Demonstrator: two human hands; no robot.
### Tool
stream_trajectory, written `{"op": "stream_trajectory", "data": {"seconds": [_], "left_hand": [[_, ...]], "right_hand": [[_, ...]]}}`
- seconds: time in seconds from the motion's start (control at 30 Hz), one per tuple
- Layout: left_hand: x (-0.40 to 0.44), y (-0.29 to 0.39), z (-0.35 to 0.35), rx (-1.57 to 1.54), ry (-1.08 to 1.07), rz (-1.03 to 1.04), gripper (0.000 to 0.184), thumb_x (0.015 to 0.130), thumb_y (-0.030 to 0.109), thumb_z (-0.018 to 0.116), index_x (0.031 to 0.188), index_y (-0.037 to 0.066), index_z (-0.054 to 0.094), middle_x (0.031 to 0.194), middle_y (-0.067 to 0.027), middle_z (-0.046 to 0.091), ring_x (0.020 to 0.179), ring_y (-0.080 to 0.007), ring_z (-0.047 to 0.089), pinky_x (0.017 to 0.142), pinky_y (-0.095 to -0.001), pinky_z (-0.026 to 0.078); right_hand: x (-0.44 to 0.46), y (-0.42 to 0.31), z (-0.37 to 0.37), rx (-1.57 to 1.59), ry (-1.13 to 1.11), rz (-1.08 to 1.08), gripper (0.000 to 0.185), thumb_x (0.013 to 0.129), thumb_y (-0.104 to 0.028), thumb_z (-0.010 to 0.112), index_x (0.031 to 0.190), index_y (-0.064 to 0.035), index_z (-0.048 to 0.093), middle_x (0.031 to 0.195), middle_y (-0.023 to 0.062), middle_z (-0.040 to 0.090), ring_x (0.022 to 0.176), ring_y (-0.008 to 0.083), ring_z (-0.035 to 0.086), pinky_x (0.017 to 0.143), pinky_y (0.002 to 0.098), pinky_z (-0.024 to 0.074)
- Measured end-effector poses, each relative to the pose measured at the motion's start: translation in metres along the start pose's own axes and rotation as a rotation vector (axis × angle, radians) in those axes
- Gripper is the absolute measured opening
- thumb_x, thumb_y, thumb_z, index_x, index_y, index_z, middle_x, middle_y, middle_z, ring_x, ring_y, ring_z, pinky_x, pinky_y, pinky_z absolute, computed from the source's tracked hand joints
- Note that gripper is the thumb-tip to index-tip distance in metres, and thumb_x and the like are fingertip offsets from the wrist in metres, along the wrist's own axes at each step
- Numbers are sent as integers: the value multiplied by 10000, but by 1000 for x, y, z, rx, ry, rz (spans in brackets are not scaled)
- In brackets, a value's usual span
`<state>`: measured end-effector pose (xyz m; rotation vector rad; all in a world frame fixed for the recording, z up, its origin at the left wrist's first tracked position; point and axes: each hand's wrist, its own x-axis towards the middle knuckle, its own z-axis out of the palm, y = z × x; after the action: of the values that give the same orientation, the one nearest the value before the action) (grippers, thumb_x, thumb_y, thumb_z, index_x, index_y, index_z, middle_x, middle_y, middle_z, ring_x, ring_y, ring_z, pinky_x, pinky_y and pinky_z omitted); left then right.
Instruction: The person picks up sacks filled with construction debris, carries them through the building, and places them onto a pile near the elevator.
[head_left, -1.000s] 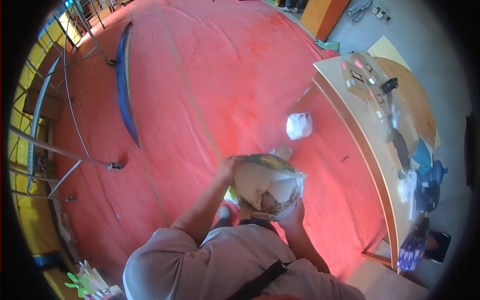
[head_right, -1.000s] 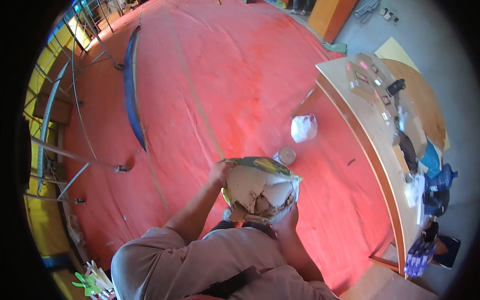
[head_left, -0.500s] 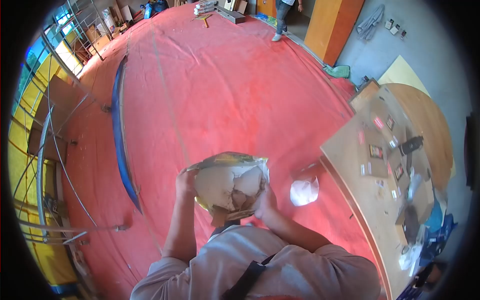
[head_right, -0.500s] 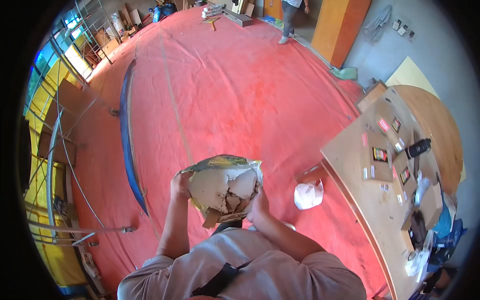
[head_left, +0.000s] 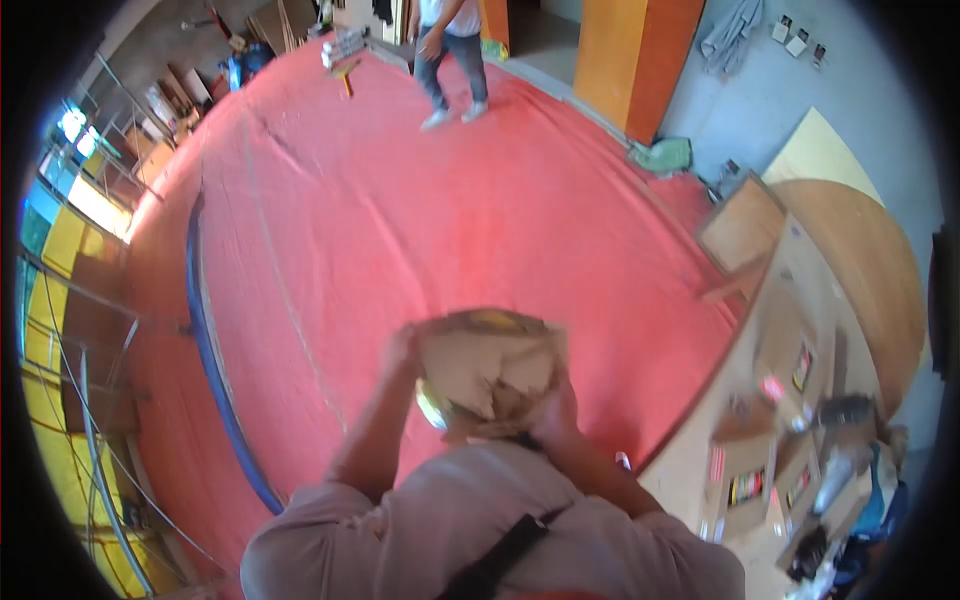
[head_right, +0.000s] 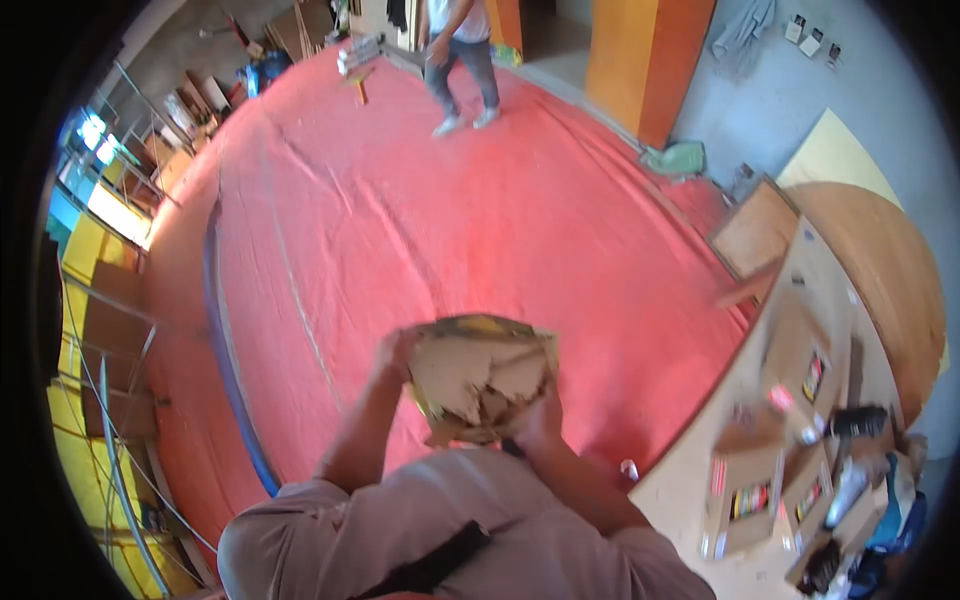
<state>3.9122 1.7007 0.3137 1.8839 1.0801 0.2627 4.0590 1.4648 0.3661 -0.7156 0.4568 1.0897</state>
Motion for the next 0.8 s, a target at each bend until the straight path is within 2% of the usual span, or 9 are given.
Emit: {"op": "stream_trajectory", "data": {"seconds": [0.17,0.27,0.37,0.4,0.5,0.53,0.67,0.7,0.8], "left_hand": [[141,102,33,644,-153,480,374,598,185,609,966,116,602,1012,-68,597,948,-253,530,831,-311,431],[260,140,74,570,-204,529,394,576,191,621,964,122,597,974,-78,605,921,-258,536,813,-319,440],[387,180,124,267,-199,936,419,556,205,633,965,122,596,957,-79,605,905,-254,544,805,-326,440],[424,198,142,62,-322,695,404,570,208,625,964,124,597,944,-82,605,899,-252,548,798,-328,442],[555,272,173,-412,-595,290,359,620,216,594,970,134,597,922,-91,606,882,-248,560,775,-331,448],[579,286,183,-515,-638,331,345,643,217,579,978,140,596,926,-94,605,876,-247,564,767,-330,451],[710,396,190,-307,-735,150,265,776,177,515,991,57,613,845,-94,606,737,-190,569,656,-332,473],[749,396,202,-260,-695,411,259,775,177,519,988,66,617,858,-100,607,735,-186,569,658,-322,472],[864,383,260,-418,-727,502,262,764,181,544,988,66,617,874,-115,608,739,-182,573,658,-305,471]], "right_hand": [[77,-100,50,119,-2,-161,434,899,-370,320,1203,-74,407,1183,104,461,1078,277,456,898,429,387],[170,-165,50,51,-24,-361,450,895,-369,333,1215,-58,394,1197,104,453,1090,270,446,910,410,375],[228,-247,96,-489,52,-644,445,893,-366,339,1223,-71,387,1215,100,438,1104,272,433,919,417,368],[240,-271,123,-744,114,-744,442,893,-364,342,1226,-77,384,1223,99,432,1111,275,426,922,422,366],[321,-333,197,-176,83,-708,428,887,-355,337,1220,-91,391,1216,81,442,1089,275,450,914,421,378],[332,-349,210,219,53,-592,423,885,-351,333,1215,-94,397,1208,72,451,1074,274,465,909,419,386],[413,-426,279,288,34,-598,432,885,-376,321,1218,-115,410,1233,72,436,1101,284,443,922,446,370],[433,-440,300,288,45,-613,434,887,-380,317,1219,-116,407,1234,74,434,1106,283,438,924,446,367],[515,-492,337,319,208,-634,440,890,-392,311,1219,-114,404,1238,76,429,1117,280,426,932,449,356]]}}
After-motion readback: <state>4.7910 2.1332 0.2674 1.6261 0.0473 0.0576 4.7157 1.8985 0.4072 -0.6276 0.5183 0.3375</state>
